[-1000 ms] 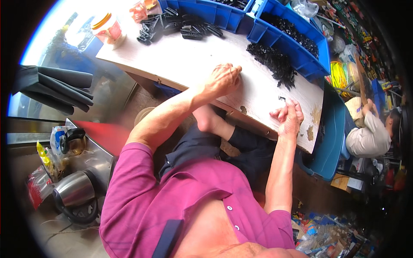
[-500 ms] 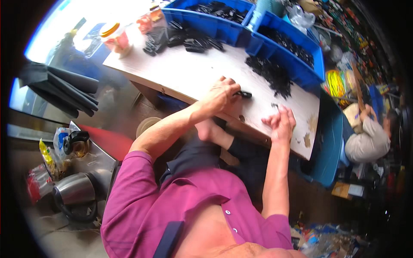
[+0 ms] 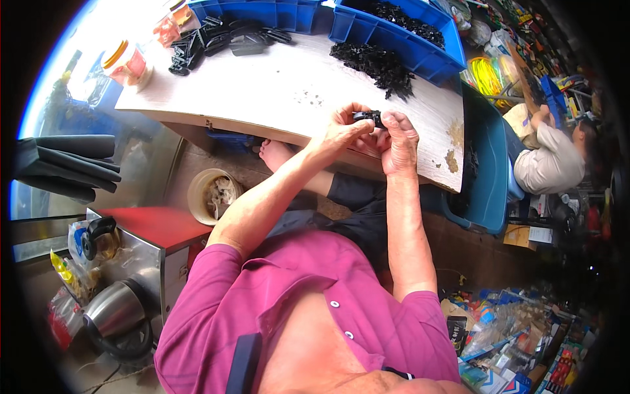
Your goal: The person repeatedly assembles small plastic components by fitting parts together by hand and placing the assembled pieces on the table.
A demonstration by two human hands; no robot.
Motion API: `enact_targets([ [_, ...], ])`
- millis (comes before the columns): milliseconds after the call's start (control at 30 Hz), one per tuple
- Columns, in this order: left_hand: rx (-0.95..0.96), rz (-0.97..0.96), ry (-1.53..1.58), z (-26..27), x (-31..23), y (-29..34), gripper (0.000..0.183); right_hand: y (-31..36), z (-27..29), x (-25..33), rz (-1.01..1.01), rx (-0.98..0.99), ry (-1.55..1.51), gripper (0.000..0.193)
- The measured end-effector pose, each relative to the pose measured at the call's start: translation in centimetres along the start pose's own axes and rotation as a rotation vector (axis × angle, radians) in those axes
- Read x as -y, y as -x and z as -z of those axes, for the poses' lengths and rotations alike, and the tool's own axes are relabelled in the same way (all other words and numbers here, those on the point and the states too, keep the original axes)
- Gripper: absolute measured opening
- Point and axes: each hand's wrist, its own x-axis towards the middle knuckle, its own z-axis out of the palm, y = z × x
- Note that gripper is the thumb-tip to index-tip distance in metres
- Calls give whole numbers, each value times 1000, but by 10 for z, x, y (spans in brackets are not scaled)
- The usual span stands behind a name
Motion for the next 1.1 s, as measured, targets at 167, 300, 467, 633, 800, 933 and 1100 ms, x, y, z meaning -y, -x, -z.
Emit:
enact_targets([
  [167,35,-3,2,-4,-1,-3,25,0,5,-1,-1,-6,27,12],
  [300,-34,-5,-6,-6,-4,-3,19,-3,6,-3,11,6,22,12],
  [467,-146,53,25,-12,-1,-11,14,-3,5,-2,-7,5,50,14],
  [633,-223,-8,23,-12,-3,-8,10,-4,4,4,-24,-8,180,18],
  [800,-208,38,50,-10,-4,-3,10,7,-11,8,-135,-17,330,34],
  [933,-177,40,-16,-17,-6,-2,11,0,3,-10,58,-25,324,30],
  [1100,-179,-9,-243,-16,0,-15,18,6,4,2,14,-143,203,25],
])
